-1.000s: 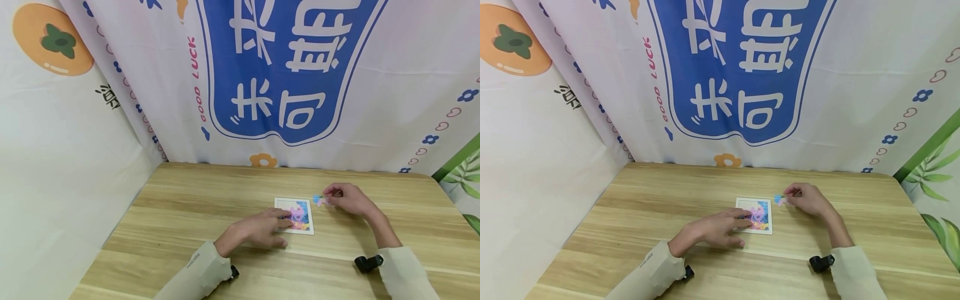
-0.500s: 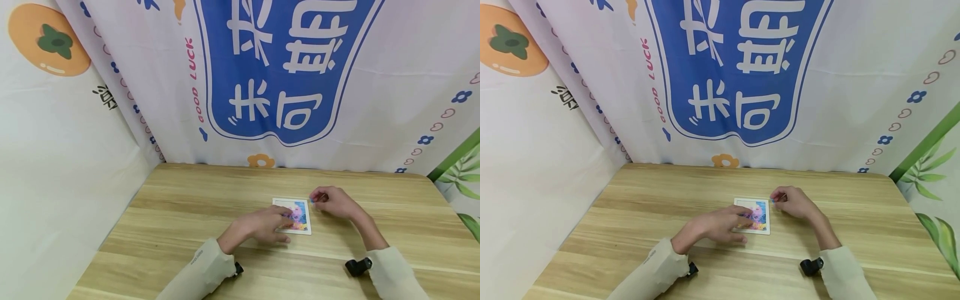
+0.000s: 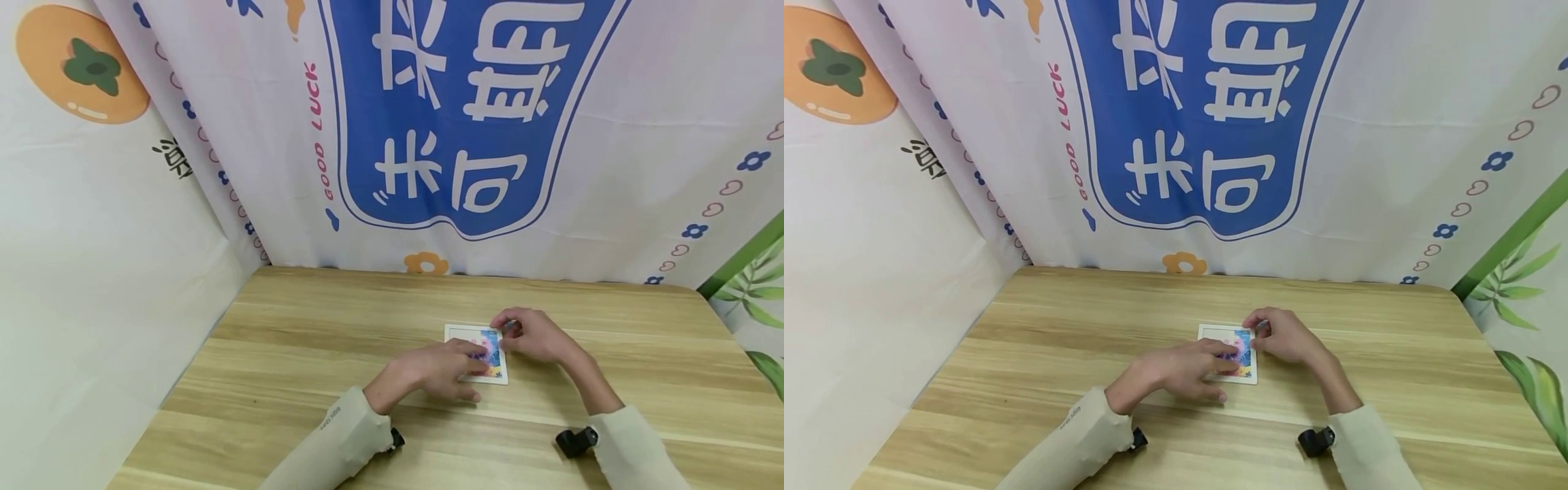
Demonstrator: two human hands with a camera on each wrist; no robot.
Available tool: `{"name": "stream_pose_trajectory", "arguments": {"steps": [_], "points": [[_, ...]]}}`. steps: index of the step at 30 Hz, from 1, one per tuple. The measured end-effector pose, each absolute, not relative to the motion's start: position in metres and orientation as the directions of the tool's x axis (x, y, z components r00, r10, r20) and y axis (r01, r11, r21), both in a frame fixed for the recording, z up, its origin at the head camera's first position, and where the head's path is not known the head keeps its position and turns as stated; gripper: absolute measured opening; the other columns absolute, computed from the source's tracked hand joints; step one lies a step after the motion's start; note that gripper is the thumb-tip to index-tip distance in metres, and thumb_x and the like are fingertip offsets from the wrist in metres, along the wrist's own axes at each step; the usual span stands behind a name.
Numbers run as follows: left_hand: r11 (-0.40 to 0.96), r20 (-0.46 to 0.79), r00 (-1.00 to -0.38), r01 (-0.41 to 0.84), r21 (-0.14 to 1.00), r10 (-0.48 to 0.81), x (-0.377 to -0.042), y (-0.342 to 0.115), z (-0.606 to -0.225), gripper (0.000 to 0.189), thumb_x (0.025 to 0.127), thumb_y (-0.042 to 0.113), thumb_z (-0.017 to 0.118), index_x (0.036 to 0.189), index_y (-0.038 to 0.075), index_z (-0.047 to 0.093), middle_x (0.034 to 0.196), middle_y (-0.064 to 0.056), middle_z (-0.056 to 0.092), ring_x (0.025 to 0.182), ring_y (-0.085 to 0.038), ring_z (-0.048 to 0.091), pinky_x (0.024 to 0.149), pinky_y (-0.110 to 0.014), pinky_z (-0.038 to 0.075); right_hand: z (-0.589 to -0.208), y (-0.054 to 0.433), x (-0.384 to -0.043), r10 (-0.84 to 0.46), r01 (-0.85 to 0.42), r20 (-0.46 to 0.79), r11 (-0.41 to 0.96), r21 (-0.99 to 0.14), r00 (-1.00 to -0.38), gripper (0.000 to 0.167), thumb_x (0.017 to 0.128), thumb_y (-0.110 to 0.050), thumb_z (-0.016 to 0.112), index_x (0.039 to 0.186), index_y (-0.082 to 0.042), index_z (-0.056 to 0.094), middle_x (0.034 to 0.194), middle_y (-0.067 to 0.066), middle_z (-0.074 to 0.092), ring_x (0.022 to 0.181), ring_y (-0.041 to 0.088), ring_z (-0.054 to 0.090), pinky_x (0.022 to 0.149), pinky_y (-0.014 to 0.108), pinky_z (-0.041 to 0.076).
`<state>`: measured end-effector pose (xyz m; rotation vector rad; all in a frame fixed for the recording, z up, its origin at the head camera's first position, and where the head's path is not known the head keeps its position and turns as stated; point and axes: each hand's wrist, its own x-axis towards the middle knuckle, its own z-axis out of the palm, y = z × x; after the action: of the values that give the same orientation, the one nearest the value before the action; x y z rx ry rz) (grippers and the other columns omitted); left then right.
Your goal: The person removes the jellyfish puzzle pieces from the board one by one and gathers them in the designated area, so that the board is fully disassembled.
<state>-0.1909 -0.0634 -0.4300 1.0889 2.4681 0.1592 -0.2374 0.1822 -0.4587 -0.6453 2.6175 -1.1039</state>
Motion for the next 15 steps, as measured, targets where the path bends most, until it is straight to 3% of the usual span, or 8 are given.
{"name": "stream_pose_trajectory", "arguments": {"steps": [9, 15], "points": [[0.663, -0.334, -0.579, 0.701, 0.263, 0.744, -0.1925, -0.0659, -0.4323, 0.062, 0.105, 0.05, 0.067, 0.16, 0.025, 0.053, 0.178, 0.005, 0.03, 0.165, -0.023, 0.029, 0.133, -0.044, 0.033, -0.4603, 0.1789, -0.2354, -0.526, -0.366, -0.022, 0.619, -0.694, -0.85, 0.025, 0.092, -0.002, 0.079, 0.117, -0.004, 0.075, 0.101, 0.009, 0.071, 0.086, 0.014, 0.061, 0.073, 0.024, 0.052], [0.664, -0.349, -0.57, 0.69, 0.287, 0.744, -0.1921, -0.0693, -0.4352, 0.065, 0.105, 0.05, 0.066, 0.162, 0.027, 0.048, 0.18, 0.006, 0.024, 0.167, -0.025, 0.023, 0.135, -0.048, 0.029, -0.4549, 0.1742, -0.2309, -0.529, -0.386, -0.021, 0.644, -0.66, -0.848, 0.028, 0.092, -0.004, 0.08, 0.12, -0.003, 0.076, 0.092, 0.003, 0.068, 0.081, 0.013, 0.057, 0.069, 0.023, 0.048]]}}
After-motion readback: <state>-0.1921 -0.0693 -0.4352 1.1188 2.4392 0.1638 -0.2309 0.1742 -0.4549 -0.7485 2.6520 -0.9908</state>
